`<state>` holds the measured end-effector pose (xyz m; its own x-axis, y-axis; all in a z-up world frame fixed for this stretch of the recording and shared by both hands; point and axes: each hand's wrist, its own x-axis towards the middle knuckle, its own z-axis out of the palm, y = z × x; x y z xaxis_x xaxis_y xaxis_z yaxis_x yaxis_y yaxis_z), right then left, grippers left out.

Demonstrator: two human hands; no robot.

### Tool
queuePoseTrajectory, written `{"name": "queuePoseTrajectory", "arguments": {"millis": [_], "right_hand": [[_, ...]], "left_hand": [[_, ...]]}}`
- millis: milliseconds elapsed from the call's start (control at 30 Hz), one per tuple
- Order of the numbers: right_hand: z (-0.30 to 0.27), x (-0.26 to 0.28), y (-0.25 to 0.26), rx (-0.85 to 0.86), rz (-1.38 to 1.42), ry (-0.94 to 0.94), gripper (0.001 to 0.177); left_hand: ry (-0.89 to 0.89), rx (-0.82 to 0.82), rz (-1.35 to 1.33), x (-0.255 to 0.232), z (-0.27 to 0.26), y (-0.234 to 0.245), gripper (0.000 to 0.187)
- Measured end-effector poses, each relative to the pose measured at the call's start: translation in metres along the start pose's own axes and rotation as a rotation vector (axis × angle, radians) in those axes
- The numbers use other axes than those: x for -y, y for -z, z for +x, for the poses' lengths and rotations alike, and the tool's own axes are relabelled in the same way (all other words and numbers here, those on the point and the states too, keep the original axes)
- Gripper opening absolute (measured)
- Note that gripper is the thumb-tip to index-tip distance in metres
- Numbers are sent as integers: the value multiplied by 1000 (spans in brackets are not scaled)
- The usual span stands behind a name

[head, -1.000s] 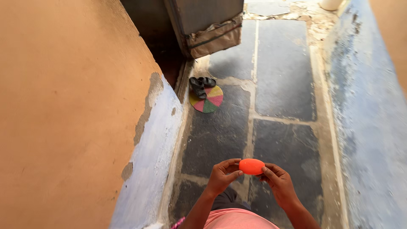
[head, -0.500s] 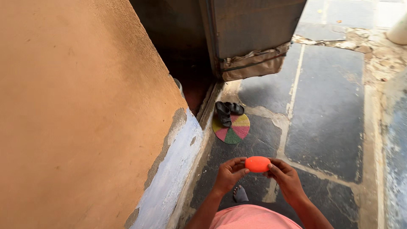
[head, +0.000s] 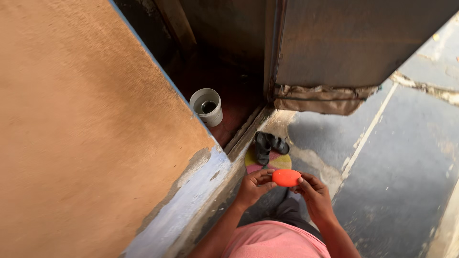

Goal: The person picks up various bathroom items from the floor, including a bar of soap, a brush, a box, and toothbrushes with toothpaste. They walk into the bathroom and place each item onto a wall-mounted shelf or rack.

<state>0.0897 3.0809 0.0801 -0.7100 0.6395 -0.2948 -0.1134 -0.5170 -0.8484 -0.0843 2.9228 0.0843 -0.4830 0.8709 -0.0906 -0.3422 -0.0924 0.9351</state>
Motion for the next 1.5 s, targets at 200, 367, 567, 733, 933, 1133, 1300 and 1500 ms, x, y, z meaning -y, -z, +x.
{"name": "queuePoseTrajectory", "arguments": {"millis": [200, 367, 567, 733, 933, 1133, 1300, 1500], "right_hand": [[116, 79, 10, 128, -149, -47, 36], [202, 111, -10, 227, -212, -65, 34], [285, 105, -57, 301, -215, -63, 34], [351, 91, -108, 344, -209, -19, 31], [404, 103, -184, 373, -204, 9, 31], [432, 105, -225, 408, -125, -28, 29], [464, 95, -255, 429, -116, -14, 22], [527, 83, -318, 594, -135, -70, 25]], "left_hand": [[-107, -124, 88, -17, 103, -12, 47], [-148, -248, 115, -42, 161, 1, 48], [-257, -325, 132, -76, 207, 47, 47], [-289, -351, 204, -114, 245, 106, 45], [-323, -397, 236, -159, 281, 160, 45], [-349, -457, 341, -179, 298, 189, 45], [-324, -549, 307, -192, 309, 209, 45], [-389, -811, 174, -193, 332, 244, 46]]}}
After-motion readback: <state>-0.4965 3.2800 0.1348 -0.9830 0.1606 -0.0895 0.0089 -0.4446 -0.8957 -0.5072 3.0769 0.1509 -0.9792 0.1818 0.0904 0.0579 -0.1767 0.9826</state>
